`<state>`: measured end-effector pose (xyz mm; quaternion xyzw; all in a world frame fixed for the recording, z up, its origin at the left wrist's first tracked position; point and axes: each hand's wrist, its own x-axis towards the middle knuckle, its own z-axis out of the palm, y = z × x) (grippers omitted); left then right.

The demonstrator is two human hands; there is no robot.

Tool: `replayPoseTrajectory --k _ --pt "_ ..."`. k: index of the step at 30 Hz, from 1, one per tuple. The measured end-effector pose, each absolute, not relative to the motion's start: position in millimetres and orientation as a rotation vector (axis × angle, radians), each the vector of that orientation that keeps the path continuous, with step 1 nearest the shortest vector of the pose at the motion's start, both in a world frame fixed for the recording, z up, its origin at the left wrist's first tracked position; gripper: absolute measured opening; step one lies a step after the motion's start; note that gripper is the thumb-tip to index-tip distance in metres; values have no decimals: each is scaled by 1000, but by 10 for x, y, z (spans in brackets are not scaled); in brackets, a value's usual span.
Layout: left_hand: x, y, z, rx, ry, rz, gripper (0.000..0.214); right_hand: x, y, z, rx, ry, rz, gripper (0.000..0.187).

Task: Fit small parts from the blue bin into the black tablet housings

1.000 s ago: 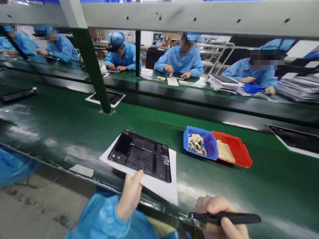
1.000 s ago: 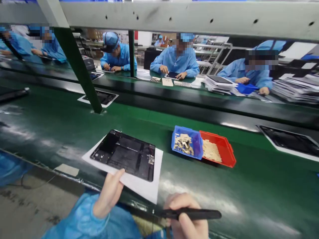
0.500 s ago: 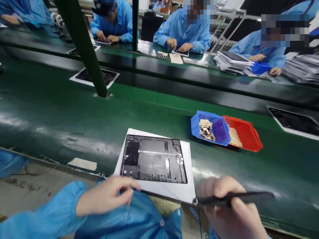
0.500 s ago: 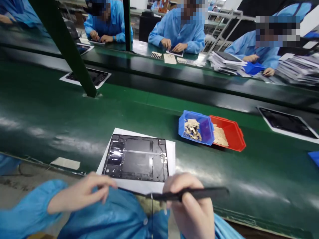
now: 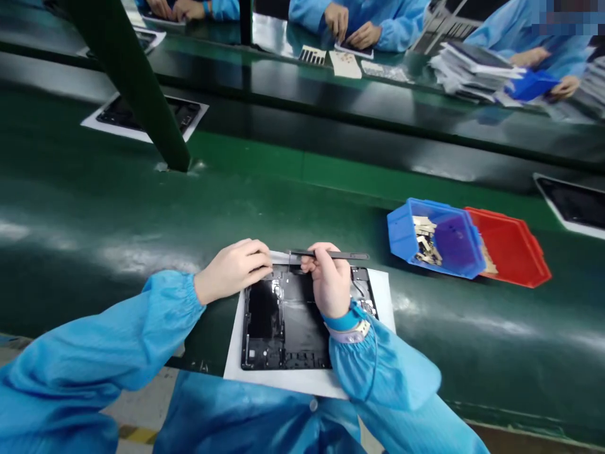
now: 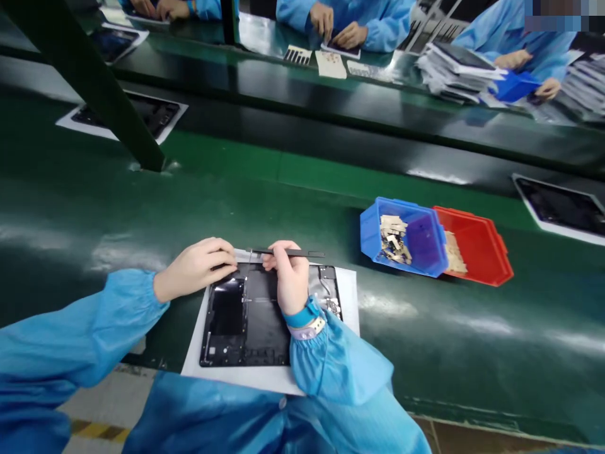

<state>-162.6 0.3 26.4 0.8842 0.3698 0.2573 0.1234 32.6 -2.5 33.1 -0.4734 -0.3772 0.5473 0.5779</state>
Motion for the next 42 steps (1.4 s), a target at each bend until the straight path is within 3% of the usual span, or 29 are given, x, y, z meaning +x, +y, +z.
replayPoseTrajectory --k 13,42 --pt "-1891 -24 272 2406 930 687 13 248 -114 379 -1474 -1449 1233 14" --pt "-1888 1 276 2333 957 588 13 243 -80 394 -1558 -1525 1231 12"
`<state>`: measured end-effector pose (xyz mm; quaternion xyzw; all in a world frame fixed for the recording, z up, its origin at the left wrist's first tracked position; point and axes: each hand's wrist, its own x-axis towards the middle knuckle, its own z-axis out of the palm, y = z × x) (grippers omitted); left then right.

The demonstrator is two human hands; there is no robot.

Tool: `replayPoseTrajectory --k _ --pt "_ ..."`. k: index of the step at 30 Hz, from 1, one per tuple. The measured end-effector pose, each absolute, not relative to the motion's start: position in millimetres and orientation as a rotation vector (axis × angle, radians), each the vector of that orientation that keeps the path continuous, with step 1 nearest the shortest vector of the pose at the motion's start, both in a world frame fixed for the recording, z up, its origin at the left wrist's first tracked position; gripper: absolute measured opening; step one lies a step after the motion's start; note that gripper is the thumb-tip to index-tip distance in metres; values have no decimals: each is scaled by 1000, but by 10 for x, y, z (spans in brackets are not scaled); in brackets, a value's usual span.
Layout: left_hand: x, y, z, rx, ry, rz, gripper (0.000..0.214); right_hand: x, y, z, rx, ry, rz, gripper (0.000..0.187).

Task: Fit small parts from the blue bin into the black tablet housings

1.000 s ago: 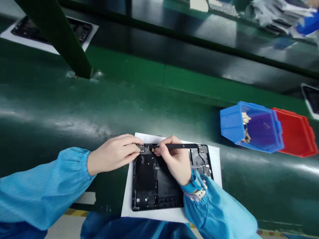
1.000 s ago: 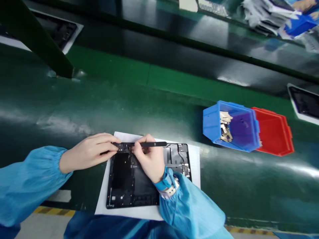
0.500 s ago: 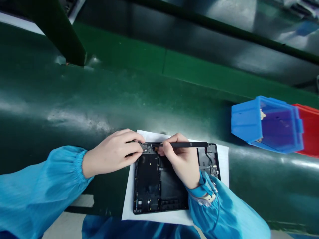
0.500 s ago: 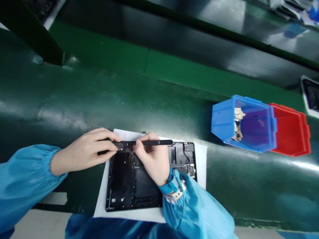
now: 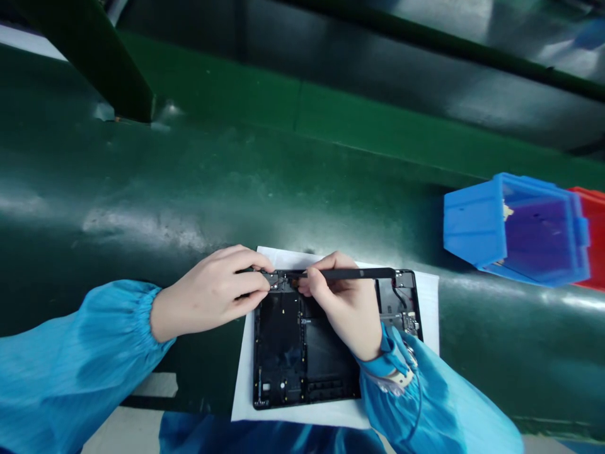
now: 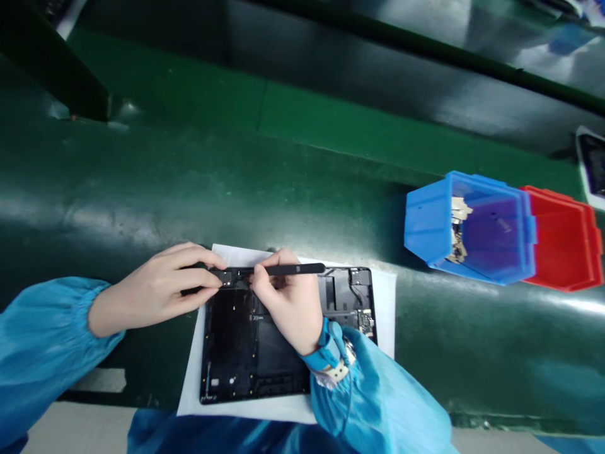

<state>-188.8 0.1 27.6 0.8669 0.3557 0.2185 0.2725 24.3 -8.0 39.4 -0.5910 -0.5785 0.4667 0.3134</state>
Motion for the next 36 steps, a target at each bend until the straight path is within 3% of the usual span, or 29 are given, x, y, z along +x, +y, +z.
replayPoseTrajectory --k 22,36 --pt "-1888 -13 277 2483 936 537 15 262 -93 363 -1538 -1652 1169 13" --pt "-1782 -141 361 2882 1009 241 33 305 -98 405 -1556 -1640 1105 15"
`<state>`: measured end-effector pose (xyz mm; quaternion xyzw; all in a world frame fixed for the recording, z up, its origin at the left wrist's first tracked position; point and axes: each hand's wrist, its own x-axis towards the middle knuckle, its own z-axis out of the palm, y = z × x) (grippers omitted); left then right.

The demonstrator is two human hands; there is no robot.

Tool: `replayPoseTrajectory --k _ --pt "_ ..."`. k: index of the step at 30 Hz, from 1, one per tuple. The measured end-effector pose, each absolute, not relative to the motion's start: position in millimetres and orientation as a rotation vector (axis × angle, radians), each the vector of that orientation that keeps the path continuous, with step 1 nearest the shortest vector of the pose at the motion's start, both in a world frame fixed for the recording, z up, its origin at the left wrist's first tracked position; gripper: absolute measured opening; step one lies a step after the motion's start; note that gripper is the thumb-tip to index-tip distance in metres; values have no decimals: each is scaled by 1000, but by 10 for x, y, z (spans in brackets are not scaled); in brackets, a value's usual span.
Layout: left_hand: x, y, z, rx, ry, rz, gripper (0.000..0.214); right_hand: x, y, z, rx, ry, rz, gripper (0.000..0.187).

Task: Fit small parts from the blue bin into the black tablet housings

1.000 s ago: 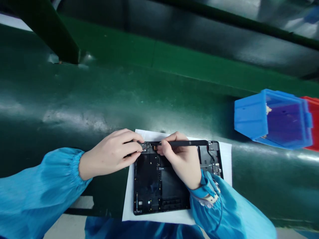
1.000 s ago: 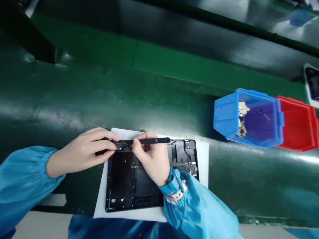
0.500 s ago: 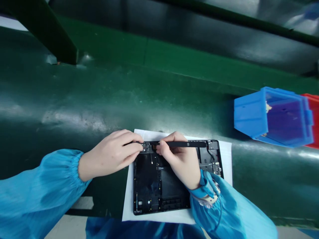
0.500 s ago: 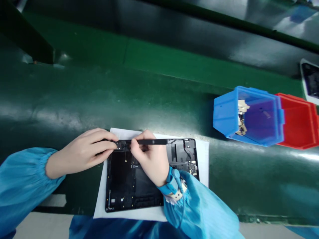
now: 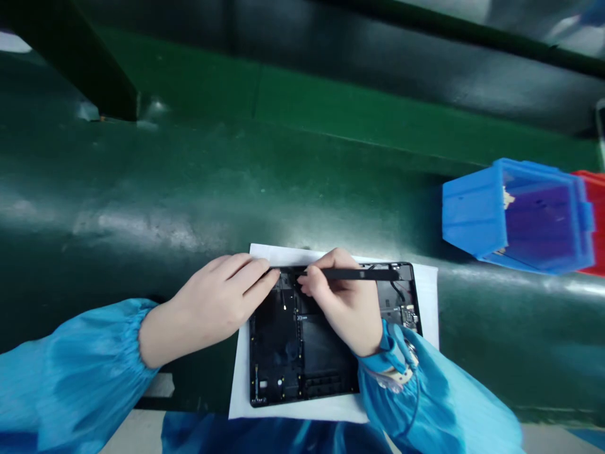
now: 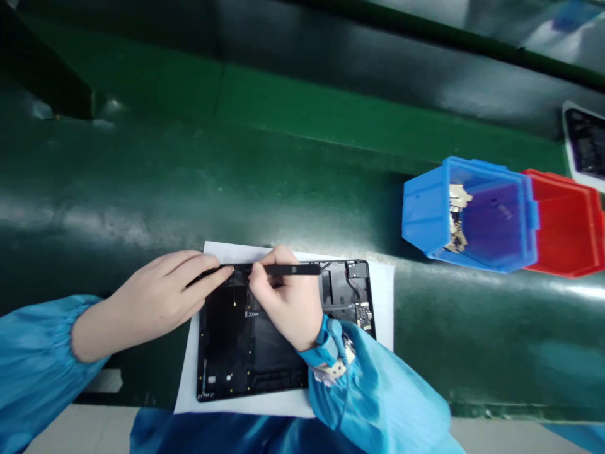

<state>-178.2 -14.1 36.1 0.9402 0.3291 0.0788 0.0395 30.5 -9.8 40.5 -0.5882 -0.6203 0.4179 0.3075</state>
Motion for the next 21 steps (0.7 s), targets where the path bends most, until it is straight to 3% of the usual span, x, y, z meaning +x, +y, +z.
replayPoseTrajectory --k 21 --pt "-1780 -133 316 2747 964 404 31 327 -100 383 -1564 -1535 1143 16"
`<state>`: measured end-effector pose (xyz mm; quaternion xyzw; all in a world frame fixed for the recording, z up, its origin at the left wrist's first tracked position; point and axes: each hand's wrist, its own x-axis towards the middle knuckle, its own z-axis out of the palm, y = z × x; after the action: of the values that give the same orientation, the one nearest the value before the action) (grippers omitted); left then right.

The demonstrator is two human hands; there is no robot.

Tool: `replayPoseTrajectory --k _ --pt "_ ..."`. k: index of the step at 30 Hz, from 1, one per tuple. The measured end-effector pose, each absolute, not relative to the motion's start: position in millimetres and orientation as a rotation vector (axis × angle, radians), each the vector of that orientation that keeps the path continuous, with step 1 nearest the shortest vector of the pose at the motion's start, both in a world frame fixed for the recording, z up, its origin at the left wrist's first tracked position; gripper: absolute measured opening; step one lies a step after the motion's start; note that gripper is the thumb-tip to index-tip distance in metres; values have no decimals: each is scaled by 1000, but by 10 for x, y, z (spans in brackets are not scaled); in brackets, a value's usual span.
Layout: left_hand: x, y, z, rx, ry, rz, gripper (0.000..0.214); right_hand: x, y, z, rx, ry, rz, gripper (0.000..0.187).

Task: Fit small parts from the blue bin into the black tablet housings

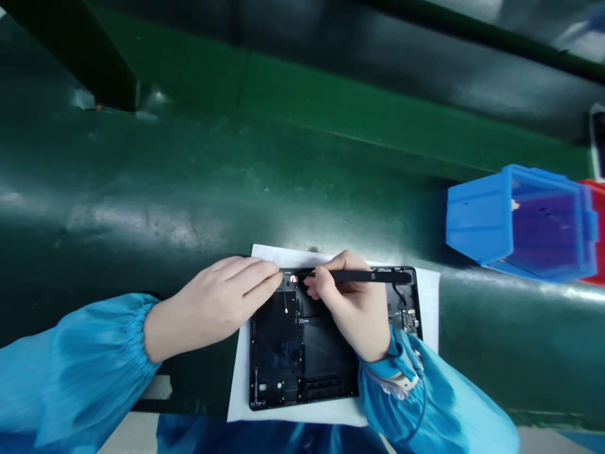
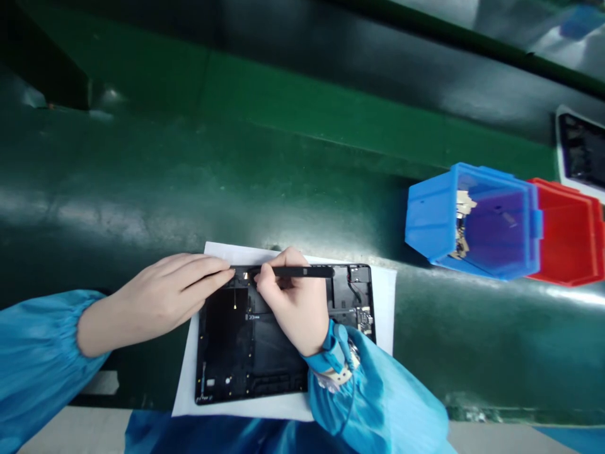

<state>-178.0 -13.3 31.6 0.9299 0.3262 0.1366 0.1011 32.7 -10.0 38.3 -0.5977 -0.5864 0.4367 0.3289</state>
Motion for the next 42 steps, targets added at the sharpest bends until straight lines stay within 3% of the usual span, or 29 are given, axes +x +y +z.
replayPoseTrajectory --k 17,25,29,33,38,42 --pt "-1676 -118 360 2669 979 325 37 340 -93 374 -1570 -1570 1072 17" --pt "-1598 -139 313 2691 1076 328 42 380 -185 400 -1345 -1357 955 5" --pt "-1659 -133 307 2739 998 311 40 387 -174 390 -1237 -1396 920 9" --pt "-1741 -160 326 2749 992 332 38 412 -144 457 -1176 -1658 812 14" --pt "-1874 -266 378 2786 1079 553 16 315 -262 490 -1244 -2232 610 6" --pt "-1863 -299 390 2829 1268 475 29 250 -360 446 -1386 -2493 411 15"
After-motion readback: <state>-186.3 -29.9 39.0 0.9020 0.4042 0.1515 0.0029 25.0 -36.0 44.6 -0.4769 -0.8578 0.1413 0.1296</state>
